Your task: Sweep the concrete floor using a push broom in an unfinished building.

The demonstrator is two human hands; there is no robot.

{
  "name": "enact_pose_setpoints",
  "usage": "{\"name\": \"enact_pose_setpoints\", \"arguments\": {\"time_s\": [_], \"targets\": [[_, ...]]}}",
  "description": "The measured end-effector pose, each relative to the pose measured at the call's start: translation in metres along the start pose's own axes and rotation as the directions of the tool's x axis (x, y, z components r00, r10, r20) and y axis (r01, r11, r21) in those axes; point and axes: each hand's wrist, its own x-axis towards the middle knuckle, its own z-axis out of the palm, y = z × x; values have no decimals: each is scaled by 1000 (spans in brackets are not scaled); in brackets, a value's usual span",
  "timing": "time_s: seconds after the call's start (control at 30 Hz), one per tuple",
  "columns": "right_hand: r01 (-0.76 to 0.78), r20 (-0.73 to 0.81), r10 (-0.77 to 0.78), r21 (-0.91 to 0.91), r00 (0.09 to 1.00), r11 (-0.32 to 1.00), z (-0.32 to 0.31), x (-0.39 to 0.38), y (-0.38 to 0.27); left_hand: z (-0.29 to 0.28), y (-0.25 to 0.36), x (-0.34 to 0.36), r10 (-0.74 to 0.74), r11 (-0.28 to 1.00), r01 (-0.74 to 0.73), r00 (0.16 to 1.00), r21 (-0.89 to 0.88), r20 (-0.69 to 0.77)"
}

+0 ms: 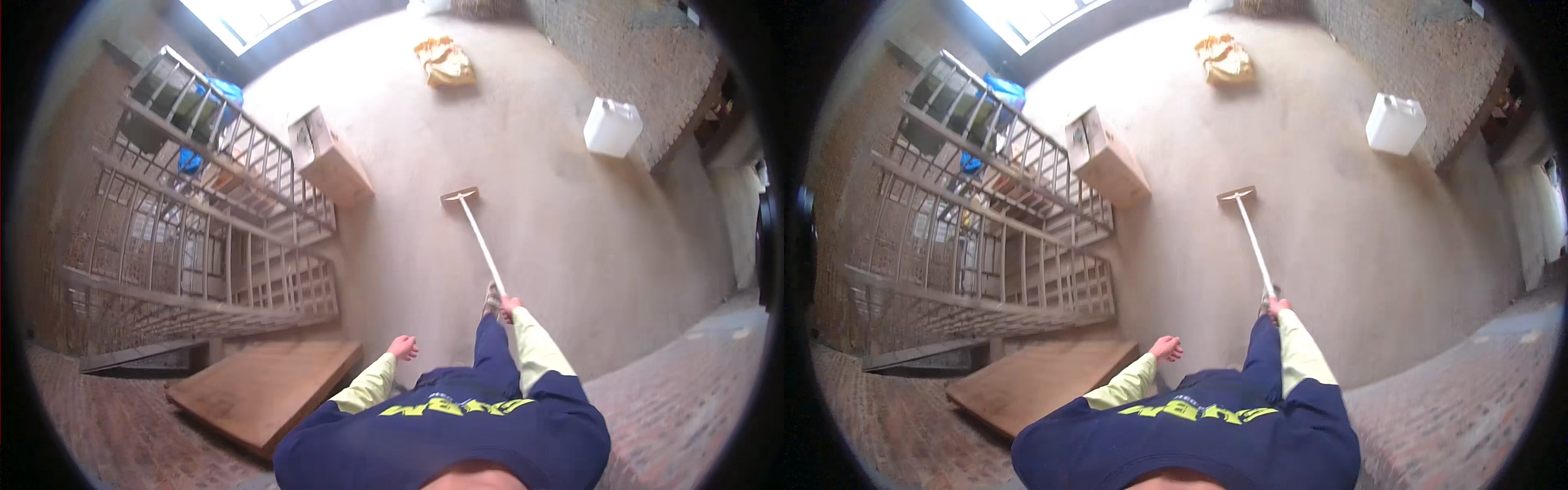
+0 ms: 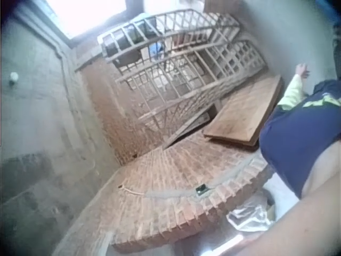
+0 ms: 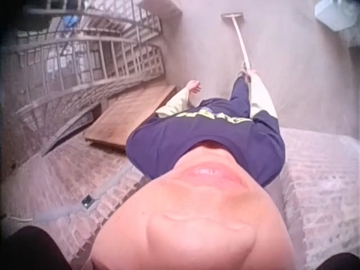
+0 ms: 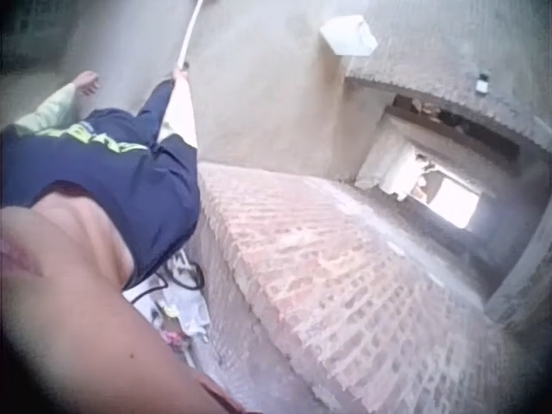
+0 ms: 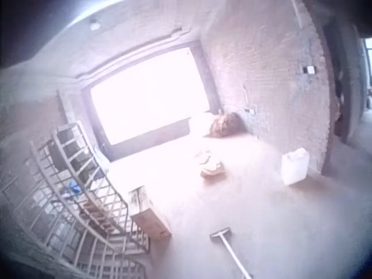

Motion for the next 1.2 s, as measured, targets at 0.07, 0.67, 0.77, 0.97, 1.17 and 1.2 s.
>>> {"name": "enact_pose_setpoints", "arguments": {"time_s": [0.07,0.67,0.77,0.97,1.17,1.2], "targets": [[108,37,-105,-93,994,990,15,41,-77,1,44,35,74,989,-87,991,123,110],[60,27,-55,-199,998,978,-128,102,-308,-43,185,138,-424,884,389,901,-260,-92],[13,59,3,-268,998,963,-118,142,-378,-45,214,157,-424,844,342,897,-414,-124],[301,39,-310,-379,950,875,-52,400,-609,-38,362,241,-393,749,142,881,-647,-262],[172,164,-127,-304,978,937,49,427,-873,-91,612,348,-84,851,-135,919,-508,-386],[337,92,-334,-461,938,821,66,391,-893,-101,652,362,-24,851,-170,933,-496,-359]]}}
